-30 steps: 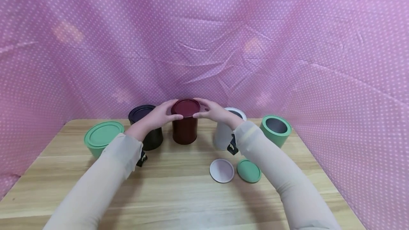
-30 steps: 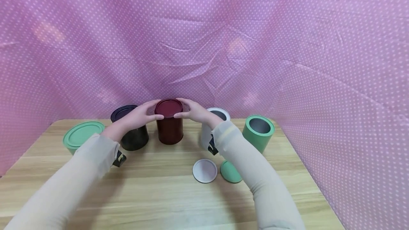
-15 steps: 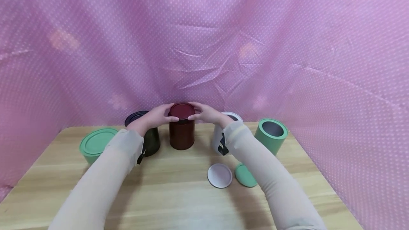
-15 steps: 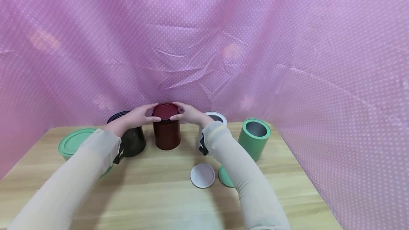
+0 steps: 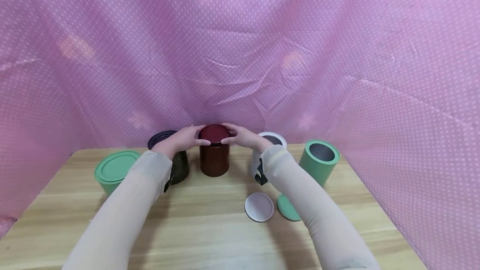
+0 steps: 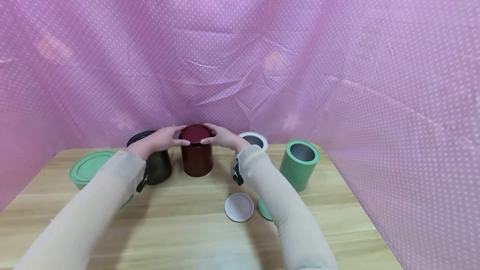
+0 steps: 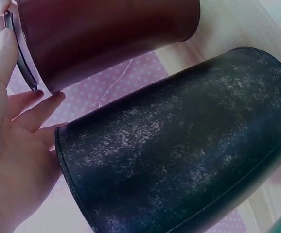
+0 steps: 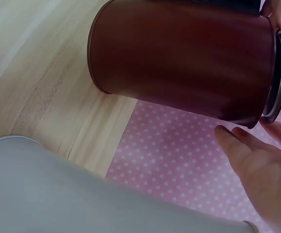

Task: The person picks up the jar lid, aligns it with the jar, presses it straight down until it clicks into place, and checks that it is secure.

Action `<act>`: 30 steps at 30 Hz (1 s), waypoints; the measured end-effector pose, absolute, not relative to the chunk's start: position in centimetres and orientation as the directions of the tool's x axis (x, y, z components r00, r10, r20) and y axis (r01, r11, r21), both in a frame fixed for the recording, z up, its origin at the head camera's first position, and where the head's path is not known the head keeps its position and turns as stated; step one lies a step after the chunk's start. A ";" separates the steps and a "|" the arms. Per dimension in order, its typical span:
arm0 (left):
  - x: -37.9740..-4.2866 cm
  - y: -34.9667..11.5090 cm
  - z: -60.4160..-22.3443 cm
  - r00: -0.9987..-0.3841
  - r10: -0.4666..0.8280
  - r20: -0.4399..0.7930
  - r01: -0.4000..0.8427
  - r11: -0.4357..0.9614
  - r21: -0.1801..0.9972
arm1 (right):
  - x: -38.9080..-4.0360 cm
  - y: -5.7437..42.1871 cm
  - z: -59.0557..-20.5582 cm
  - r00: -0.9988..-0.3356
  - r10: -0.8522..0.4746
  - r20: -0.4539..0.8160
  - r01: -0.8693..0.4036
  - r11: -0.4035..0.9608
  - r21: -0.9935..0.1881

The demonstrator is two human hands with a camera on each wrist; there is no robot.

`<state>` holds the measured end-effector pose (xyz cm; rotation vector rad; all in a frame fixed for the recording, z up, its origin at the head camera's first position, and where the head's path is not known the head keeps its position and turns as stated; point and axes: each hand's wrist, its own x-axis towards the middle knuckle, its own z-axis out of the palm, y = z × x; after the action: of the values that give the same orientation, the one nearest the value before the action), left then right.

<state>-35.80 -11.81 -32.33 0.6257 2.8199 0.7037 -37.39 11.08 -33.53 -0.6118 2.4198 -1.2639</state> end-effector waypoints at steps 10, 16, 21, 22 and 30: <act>-36.0 -12.1 -32.5 -0.885 0.465 -0.017 0.410 0.796 0.446 | -37.8 10.8 -33.9 -0.845 -0.528 -0.085 -0.272 0.560 -0.783; -36.3 -12.2 -32.4 -0.864 0.503 -0.004 0.445 0.768 0.461 | -38.0 10.8 -33.5 -0.848 -0.520 -0.107 -0.259 0.581 -0.772; -36.4 -11.9 -32.1 -0.868 0.495 -0.042 0.422 0.779 0.463 | -38.1 10.8 -33.5 -0.852 -0.509 -0.122 -0.264 0.619 -0.740; -36.4 -11.8 -32.1 -0.868 0.494 -0.044 0.422 0.783 0.456 | -38.1 10.8 -33.5 -0.851 -0.508 -0.129 -0.263 0.627 -0.734; -36.8 -11.9 -32.2 -0.875 0.481 -0.050 0.415 0.801 0.432 | -38.5 10.7 -33.6 -0.859 -0.483 -0.170 -0.199 0.621 -0.758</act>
<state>-36.77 -11.86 -32.21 0.7093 2.8302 0.6241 -38.47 10.67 -33.64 -0.5457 2.4891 -1.1012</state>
